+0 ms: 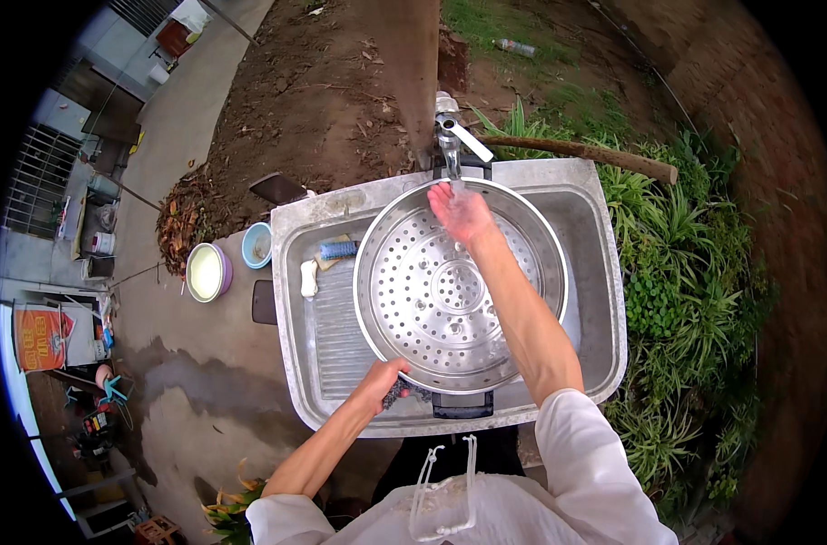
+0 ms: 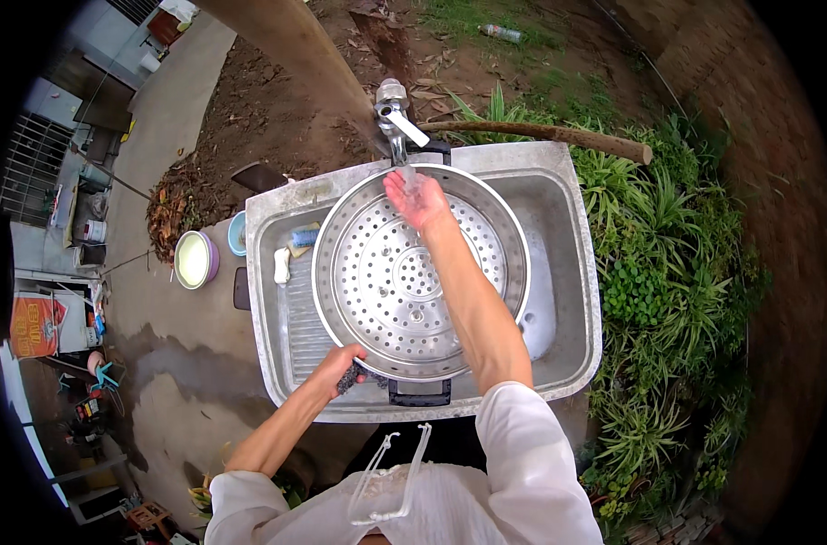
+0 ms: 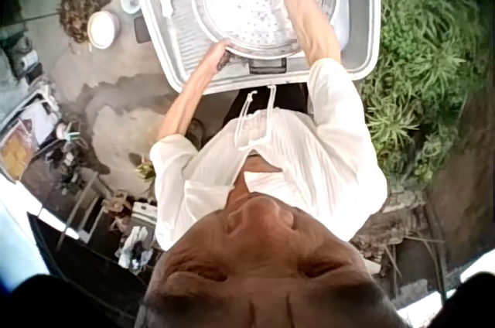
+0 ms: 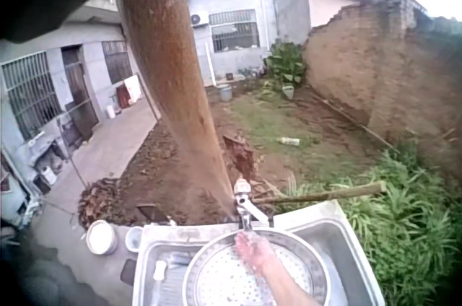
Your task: The person washes a metal steamer pot and its perforated insert by hand in an outdoor sink, using water and a cloth to scrub the surfaces.
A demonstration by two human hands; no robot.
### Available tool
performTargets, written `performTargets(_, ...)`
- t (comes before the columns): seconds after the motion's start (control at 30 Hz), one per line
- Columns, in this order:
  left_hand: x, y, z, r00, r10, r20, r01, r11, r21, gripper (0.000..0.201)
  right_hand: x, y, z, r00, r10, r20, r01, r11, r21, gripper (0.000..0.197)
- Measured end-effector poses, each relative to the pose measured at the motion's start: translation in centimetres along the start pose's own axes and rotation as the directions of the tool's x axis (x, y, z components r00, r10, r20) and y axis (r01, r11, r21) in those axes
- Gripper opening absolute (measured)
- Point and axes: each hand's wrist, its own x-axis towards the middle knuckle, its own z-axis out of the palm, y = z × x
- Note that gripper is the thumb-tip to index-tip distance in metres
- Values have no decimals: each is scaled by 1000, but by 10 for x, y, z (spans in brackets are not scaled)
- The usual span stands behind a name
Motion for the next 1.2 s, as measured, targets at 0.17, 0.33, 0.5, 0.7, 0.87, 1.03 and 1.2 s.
performTargets(0.17,-2,7,-6,997,-8,-77,9,1000,9,17,2,-15,-9,996,85,-1,-76,895,-439,21)
performTargets(0.33,-20,14,-36,994,-111,18,110,992,57,19,-22,7,15,926,-291,240,243,-28,-970,19)
performTargets(0.5,-33,37,-41,967,-246,61,245,969,21,13,-31,-39,-36,776,84,625,443,-777,-446,34)
performTargets(0.7,-39,54,-38,966,-253,47,249,965,82,18,-41,5,-131,798,133,588,396,-851,-345,66)
performTargets(0.87,-41,57,-20,972,-227,63,210,955,209,23,-38,78,-102,737,-119,665,370,-752,-545,72)
performTargets(1.03,-46,56,-10,954,-279,109,254,946,204,17,-57,142,-57,706,121,698,510,-771,-382,77)
performTargets(1.2,-32,27,-35,933,-302,196,292,953,83,16,-77,104,-75,568,566,598,796,-561,-226,65)
